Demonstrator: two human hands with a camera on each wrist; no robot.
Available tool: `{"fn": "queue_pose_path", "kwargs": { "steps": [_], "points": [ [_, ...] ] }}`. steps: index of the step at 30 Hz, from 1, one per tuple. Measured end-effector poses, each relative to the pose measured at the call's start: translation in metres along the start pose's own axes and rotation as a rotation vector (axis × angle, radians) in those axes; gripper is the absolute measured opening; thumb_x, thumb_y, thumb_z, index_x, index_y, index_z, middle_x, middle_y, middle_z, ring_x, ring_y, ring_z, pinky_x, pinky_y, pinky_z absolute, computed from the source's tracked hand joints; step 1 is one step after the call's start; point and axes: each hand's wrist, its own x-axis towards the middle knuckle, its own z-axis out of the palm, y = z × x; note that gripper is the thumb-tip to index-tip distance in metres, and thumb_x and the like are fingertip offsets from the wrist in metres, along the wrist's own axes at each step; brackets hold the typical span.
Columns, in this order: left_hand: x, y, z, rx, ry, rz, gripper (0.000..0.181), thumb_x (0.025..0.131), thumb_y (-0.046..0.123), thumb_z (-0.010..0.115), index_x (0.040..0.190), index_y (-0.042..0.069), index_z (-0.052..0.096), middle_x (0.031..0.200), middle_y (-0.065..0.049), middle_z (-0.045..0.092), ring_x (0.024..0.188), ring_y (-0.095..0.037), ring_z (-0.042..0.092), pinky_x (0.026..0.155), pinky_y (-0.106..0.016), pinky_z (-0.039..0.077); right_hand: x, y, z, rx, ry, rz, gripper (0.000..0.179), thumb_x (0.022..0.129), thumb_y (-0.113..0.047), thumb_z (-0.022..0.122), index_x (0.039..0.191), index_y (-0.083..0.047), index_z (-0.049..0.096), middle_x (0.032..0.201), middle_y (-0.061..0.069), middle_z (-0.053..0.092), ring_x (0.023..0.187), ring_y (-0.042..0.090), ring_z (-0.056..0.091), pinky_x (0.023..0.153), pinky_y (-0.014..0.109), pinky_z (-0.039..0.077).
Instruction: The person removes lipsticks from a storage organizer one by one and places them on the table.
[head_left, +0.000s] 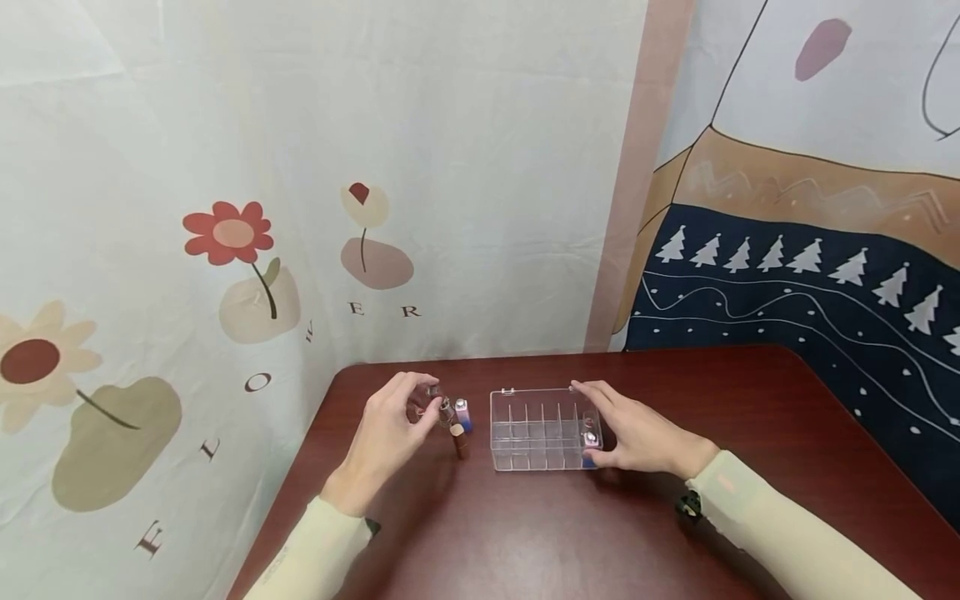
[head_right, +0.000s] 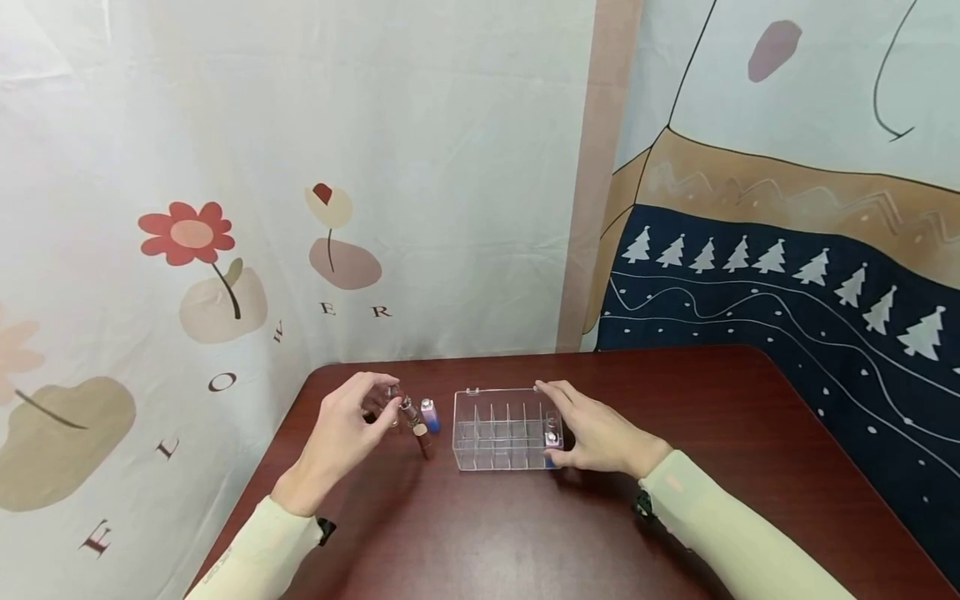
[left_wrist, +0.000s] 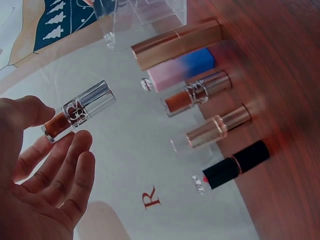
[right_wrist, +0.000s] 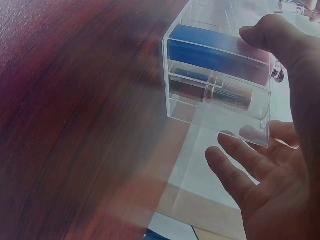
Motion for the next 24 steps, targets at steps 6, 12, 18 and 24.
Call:
{"fn": "queue_pose_path", "kwargs": {
  "steps": [6, 12, 18, 24],
  "points": [
    [-0.006, -0.006, -0.001, 0.002, -0.029, -0.028, 0.029, 0.095, -0.006, 0.088, 0.120, 0.003, 0.078, 0.102, -0.008, 0.077, 0.081, -0.016, 0.078, 0.074, -0.029, 0.069, 0.000, 0.000, 0.000, 0.003, -0.005, 0.005, 0.111, 0.093, -0.036, 0.099, 0.180, -0.011, 0.036, 0.170, 0.009, 0.053, 0.128, 0.018, 0.074, 0.114, 0.049, 0.066],
    [-0.011, -0.012, -0.003, 0.043, -0.081, -0.066, 0.026, 0.096, -0.002, 0.088, 0.119, 0.006, 0.079, 0.098, -0.009, 0.075, 0.080, -0.022, 0.076, 0.075, -0.028, 0.066, 0.000, 0.001, 0.000, -0.006, -0.006, 0.002, 0.110, 0.093, -0.036, 0.099, 0.179, -0.009, 0.036, 0.170, 0.010, 0.054, 0.130, 0.020, 0.074, 0.115, 0.049, 0.066],
    [-0.016, -0.018, 0.000, 0.085, -0.132, -0.095, 0.025, 0.097, 0.004, 0.090, 0.119, 0.010, 0.079, 0.096, -0.006, 0.074, 0.078, -0.019, 0.072, 0.072, -0.028, 0.061, 0.000, 0.000, -0.001, -0.007, -0.003, -0.001, 0.110, 0.093, -0.036, 0.099, 0.179, -0.009, 0.036, 0.170, 0.009, 0.054, 0.129, 0.020, 0.074, 0.114, 0.049, 0.066],
    [-0.020, -0.021, 0.005, 0.107, -0.176, -0.113, 0.024, 0.097, 0.006, 0.090, 0.117, 0.012, 0.080, 0.096, -0.003, 0.074, 0.077, -0.017, 0.069, 0.069, -0.024, 0.056, 0.000, 0.001, -0.001, -0.009, 0.000, -0.004, 0.110, 0.092, -0.036, 0.100, 0.179, -0.008, 0.037, 0.169, 0.010, 0.054, 0.130, 0.020, 0.074, 0.114, 0.049, 0.066]
  ]
}}
